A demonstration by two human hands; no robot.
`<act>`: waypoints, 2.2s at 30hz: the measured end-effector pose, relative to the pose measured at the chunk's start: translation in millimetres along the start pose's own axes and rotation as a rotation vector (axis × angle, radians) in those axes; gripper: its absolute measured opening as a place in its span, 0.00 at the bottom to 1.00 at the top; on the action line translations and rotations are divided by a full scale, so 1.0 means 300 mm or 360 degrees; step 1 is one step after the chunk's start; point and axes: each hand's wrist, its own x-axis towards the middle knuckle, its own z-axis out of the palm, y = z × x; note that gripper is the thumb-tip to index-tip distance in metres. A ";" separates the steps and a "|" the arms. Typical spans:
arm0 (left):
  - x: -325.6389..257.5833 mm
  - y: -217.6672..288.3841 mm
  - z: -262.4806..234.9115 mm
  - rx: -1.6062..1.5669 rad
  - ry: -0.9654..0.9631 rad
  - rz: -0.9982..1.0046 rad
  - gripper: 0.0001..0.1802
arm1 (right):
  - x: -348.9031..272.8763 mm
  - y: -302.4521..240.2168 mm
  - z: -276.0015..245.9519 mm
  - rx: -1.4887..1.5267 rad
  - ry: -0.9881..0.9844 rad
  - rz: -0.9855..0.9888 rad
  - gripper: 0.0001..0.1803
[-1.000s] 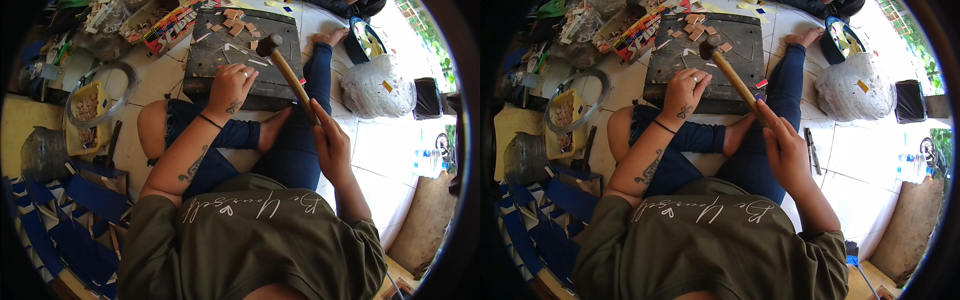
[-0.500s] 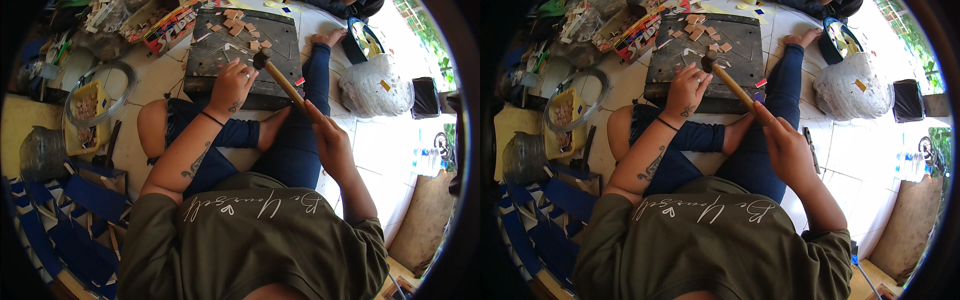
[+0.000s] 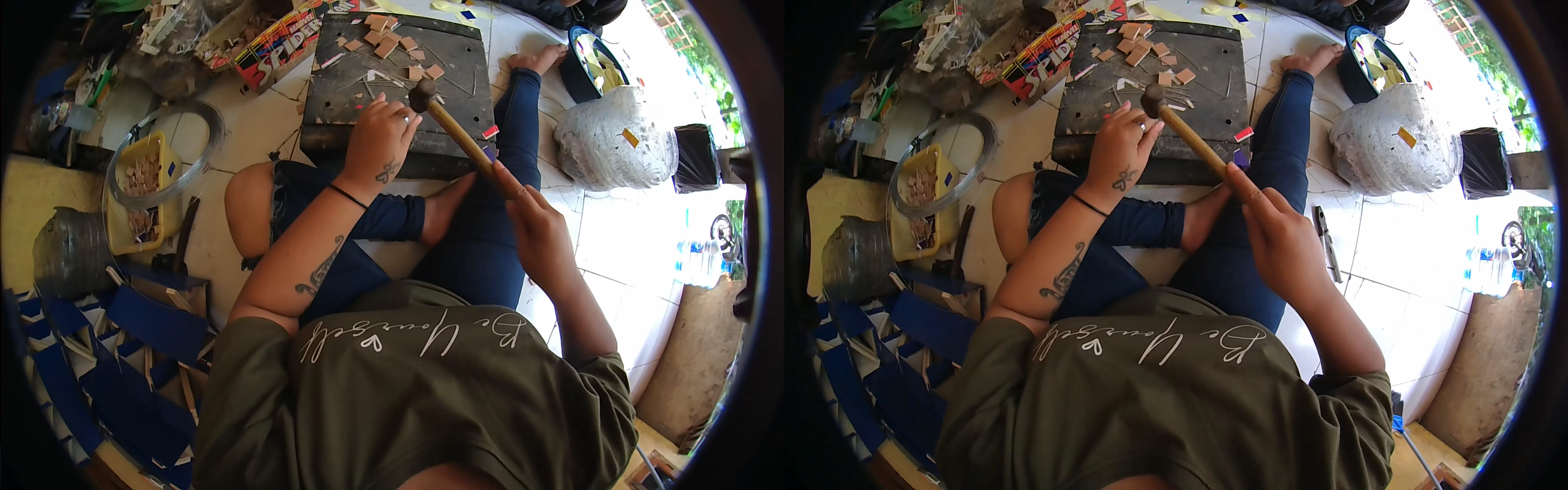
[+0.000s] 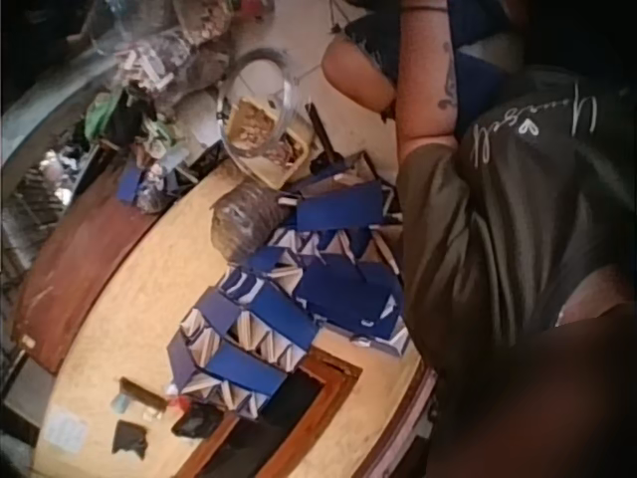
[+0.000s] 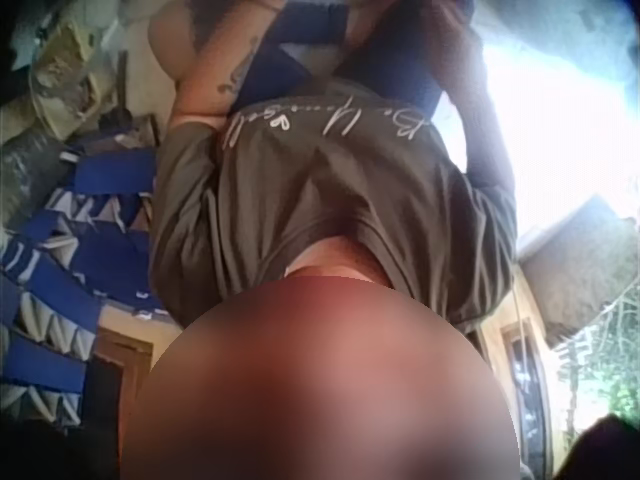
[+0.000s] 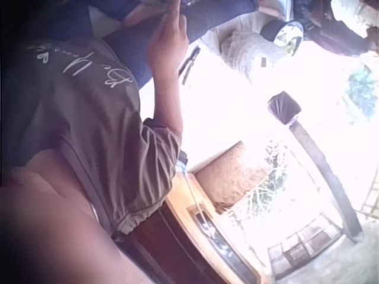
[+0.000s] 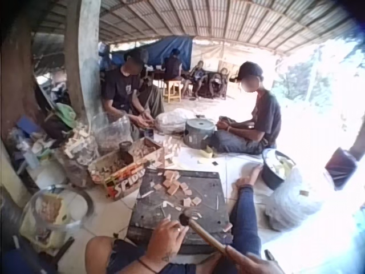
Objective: The person sits on the floor and repeatedly hammers small metal pins into wooden blocks using a hammer. The person picks up pins, places them on the blocks, and strikes them with the hammer.
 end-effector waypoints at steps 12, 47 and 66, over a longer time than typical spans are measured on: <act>-0.005 0.001 0.003 0.0004 0.0052 -0.0010 0.08 | -0.006 0.013 0.014 0.0038 0.0040 -0.0012 0.30; -0.488 -0.953 -1.180 0.1756 -0.0205 -0.1805 0.16 | 0.559 0.102 0.270 -0.0529 0.0094 -0.0490 0.16; 0.343 -0.431 -0.081 0.0545 -0.0204 -0.0224 0.18 | 0.695 0.108 0.384 0.0102 0.0211 -0.0604 0.05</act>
